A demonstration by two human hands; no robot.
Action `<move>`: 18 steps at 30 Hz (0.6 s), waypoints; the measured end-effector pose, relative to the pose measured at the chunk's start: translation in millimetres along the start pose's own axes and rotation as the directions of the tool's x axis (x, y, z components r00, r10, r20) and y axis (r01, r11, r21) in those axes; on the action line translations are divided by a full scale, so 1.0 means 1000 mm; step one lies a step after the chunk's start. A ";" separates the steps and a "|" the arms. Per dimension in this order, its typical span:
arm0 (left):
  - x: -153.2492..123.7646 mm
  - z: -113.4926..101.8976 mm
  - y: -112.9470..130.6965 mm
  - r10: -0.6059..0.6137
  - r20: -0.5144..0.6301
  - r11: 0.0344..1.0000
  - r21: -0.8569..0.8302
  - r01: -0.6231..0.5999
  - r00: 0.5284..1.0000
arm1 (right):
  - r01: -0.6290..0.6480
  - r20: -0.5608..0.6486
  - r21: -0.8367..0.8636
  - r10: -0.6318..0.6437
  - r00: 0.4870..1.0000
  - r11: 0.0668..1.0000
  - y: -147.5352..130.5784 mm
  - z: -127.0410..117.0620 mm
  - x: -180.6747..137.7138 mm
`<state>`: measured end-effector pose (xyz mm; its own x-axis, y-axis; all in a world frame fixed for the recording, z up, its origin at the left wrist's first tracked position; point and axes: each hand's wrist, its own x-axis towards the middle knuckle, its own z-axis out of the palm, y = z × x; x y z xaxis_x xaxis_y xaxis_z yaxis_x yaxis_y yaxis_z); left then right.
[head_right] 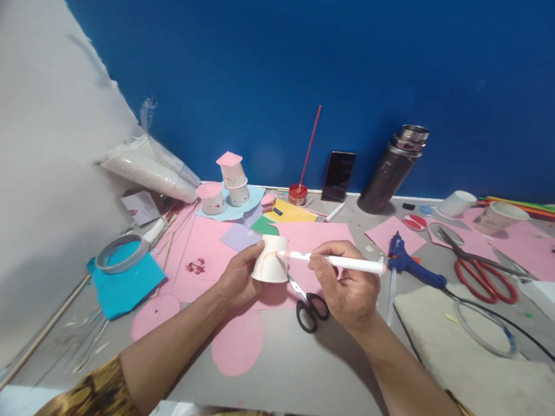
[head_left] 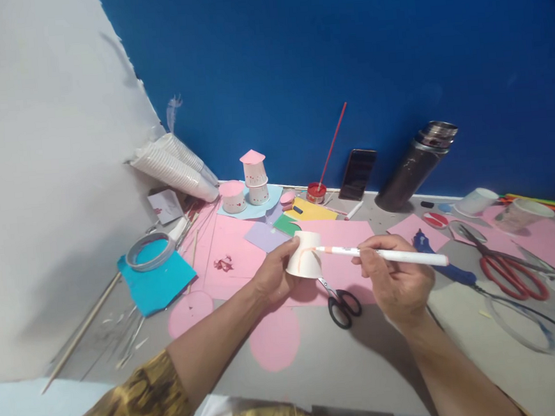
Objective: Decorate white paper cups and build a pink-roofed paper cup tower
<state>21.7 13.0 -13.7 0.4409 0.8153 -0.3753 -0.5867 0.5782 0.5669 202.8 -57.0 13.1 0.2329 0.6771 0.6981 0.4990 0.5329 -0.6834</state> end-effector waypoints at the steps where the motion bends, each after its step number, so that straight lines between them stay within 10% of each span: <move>1: 0.000 0.000 0.000 -0.007 0.003 1.000 -0.005 0.007 1.000 | 0.000 -0.010 -0.006 0.000 1.000 1.000 0.000 0.000 0.000; 18: 0.001 -0.003 -0.002 0.042 0.008 0.999 0.025 -0.042 0.999 | 0.039 0.119 -0.007 -0.038 0.992 0.999 0.000 0.000 0.000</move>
<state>21.3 13.2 -17.6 0.4211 0.8385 -0.3458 -0.5874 0.5426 0.6004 202.8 -57.1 13.7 0.1128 0.7123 0.6928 0.5135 0.5551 -0.6544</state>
